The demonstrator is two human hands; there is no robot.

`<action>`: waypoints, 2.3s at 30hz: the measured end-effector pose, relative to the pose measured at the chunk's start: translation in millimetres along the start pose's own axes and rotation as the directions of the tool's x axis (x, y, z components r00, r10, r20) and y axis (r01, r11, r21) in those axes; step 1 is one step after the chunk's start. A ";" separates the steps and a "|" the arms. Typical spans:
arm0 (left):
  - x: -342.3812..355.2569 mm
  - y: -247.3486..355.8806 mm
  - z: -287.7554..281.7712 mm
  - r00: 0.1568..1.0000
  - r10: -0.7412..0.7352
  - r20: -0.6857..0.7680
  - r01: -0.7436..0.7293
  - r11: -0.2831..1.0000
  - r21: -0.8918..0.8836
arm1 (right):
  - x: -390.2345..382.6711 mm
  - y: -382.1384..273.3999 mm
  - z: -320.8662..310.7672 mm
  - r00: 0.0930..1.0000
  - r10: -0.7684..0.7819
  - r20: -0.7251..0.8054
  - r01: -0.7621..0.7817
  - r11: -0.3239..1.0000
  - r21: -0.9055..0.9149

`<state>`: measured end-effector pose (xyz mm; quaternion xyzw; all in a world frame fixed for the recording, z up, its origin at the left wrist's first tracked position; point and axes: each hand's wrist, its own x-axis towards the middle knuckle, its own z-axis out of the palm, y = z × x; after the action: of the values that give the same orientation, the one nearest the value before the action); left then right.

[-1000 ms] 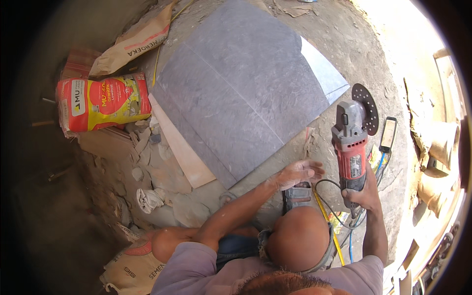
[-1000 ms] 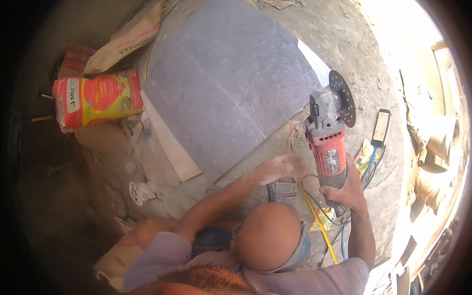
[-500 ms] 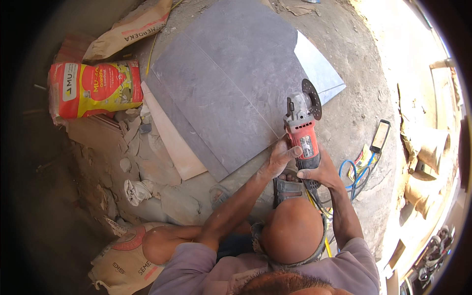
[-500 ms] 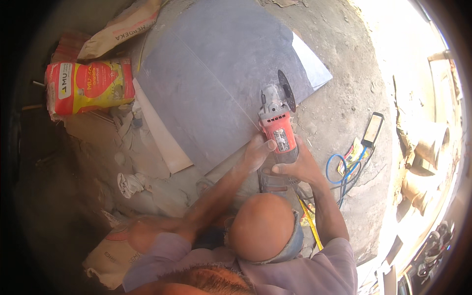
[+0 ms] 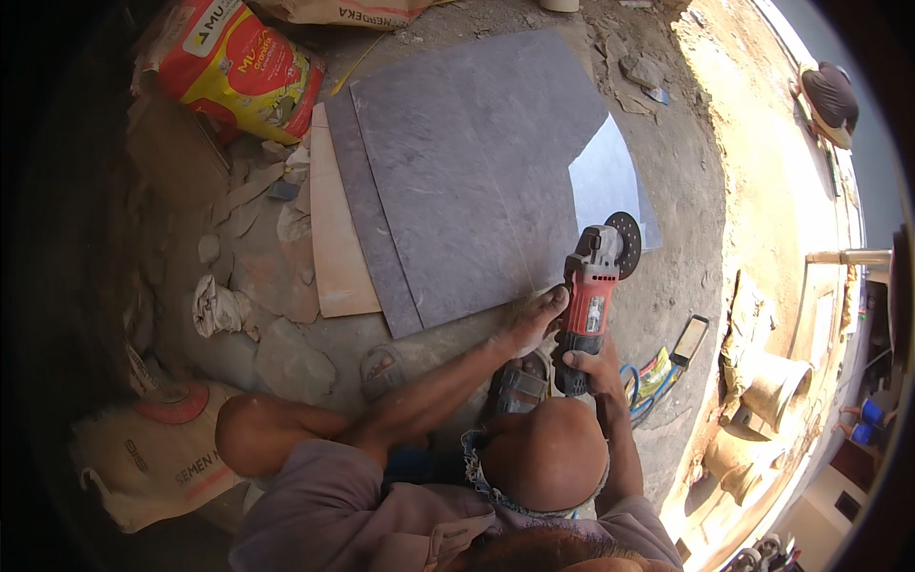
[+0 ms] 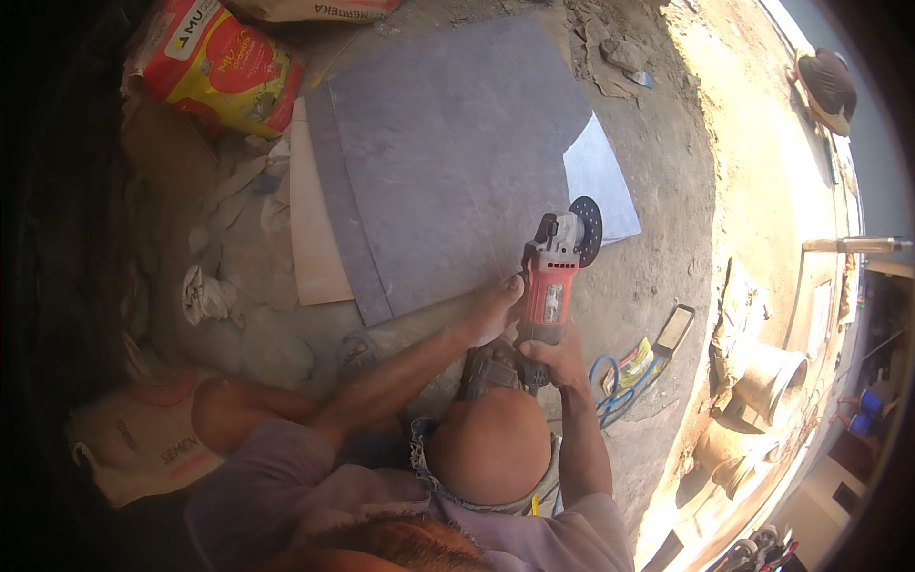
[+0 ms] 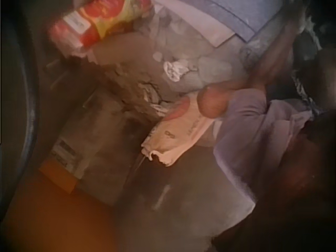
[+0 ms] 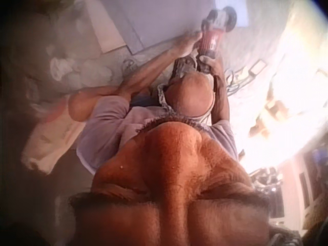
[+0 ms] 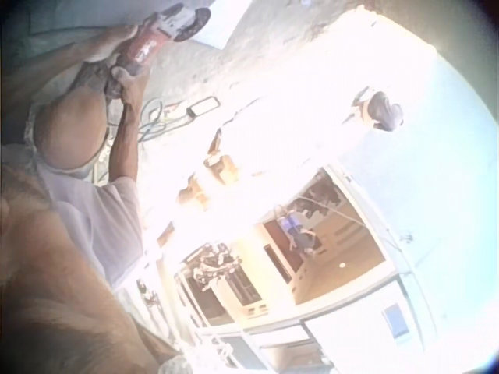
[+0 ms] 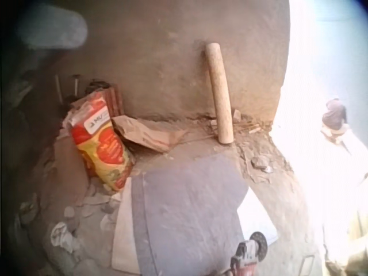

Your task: The person measures a large grey tile using a tape measure and marks it with a pencil, then plugs in an angle grinder and uses it to cut along the marked line.

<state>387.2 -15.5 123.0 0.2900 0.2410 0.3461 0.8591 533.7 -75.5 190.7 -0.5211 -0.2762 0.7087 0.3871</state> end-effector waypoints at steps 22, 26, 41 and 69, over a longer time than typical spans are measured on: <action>-2.4 61.2 -10.8 0.996 0.067 -0.052 -0.076 0.976 -0.203 | 44.9 -17.8 37.1 0.989 -0.040 0.143 0.042 0.999 -0.008; -2.5 63.0 -8.4 0.999 0.044 -0.005 -0.044 0.981 -0.190 | 44.1 -13.6 34.8 0.993 -0.015 0.119 0.019 0.999 -0.034; -9.5 54.8 -10.0 0.995 -0.016 0.097 0.046 0.947 -0.317 | 39.1 4.8 30.1 0.994 -0.090 0.056 0.094 0.992 -0.078; -8.1 31.8 2.7 0.990 -0.138 0.018 0.134 0.919 -0.371 | 20.6 -10.1 28.2 0.993 0.015 0.113 -0.011 0.999 -0.037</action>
<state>369.2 -3.5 147.8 0.1033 0.1943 0.3262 0.9193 506.2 -52.3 196.5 -0.4887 -0.3074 0.7345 0.3565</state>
